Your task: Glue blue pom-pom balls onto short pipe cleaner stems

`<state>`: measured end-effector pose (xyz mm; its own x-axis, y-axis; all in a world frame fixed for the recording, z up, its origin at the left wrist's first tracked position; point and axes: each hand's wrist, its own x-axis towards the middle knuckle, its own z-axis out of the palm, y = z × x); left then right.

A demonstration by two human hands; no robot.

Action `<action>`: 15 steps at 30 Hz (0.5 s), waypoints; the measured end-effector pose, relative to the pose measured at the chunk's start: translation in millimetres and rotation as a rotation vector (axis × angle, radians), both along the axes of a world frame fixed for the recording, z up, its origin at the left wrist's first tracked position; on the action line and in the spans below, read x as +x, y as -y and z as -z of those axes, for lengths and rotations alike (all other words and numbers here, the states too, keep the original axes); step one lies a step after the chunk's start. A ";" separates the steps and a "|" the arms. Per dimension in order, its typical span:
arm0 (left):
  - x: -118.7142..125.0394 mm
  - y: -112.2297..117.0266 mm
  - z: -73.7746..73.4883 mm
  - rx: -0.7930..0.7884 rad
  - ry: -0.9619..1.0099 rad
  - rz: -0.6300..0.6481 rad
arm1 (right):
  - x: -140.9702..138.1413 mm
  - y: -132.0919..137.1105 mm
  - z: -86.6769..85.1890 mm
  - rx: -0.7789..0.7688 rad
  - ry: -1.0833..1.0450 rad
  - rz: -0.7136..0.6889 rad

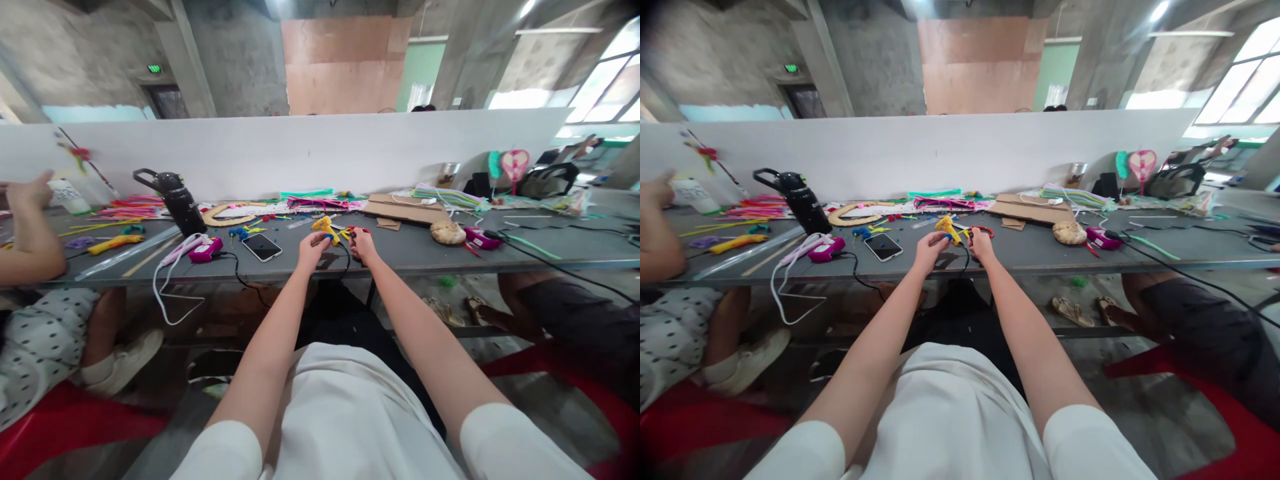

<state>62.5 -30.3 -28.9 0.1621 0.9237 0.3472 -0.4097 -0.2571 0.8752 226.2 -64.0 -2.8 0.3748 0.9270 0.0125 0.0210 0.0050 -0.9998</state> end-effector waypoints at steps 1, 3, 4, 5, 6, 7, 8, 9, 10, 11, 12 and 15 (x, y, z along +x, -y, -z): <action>0.2 -0.6 0.4 -0.001 -0.006 0.011 | 0.1 0.0 0.0 0.002 0.002 -0.004; 0.5 -2.0 1.4 0.002 -0.012 0.003 | 0.4 -0.4 0.0 0.003 0.004 -0.008; 0.4 -2.7 1.9 -0.001 -0.025 0.006 | 0.5 -0.7 0.0 0.003 0.005 -0.009; 0.3 -3.4 2.4 0.001 -0.027 0.005 | 0.6 -1.1 0.2 0.002 0.006 -0.009; 0.0 -3.9 2.8 -0.001 -0.028 0.006 | 0.6 -1.5 0.3 0.001 0.006 -0.010; -0.2 -4.4 3.2 -0.003 -0.030 0.008 | 0.7 -1.8 0.6 -0.001 0.007 -0.010; -0.5 -4.8 3.6 -0.002 -0.032 0.008 | 0.7 -2.1 0.8 -0.002 0.007 -0.010; -0.7 -5.2 4.0 0.000 -0.036 0.007 | 0.7 -2.2 0.9 -0.003 0.008 -0.010; -0.9 -5.8 4.5 0.006 -0.042 0.005 | 0.6 -2.2 1.0 -0.004 0.009 -0.010; -1.0 -6.3 4.9 0.015 -0.051 0.003 | 0.4 -2.1 0.8 -0.004 0.010 -0.010; -1.0 -7.0 5.4 0.027 -0.062 -0.001 | 0.3 -1.9 0.6 -0.005 0.012 -0.010; -0.8 -8.8 6.4 0.049 -0.086 -0.004 | -0.5 -1.3 -0.9 -0.006 0.018 -0.008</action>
<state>61.7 -21.5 -35.3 0.1898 0.9067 0.3766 -0.3327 -0.3015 0.8936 225.7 -62.7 -1.9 0.3675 0.9299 0.0133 0.0387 -0.0010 -0.9993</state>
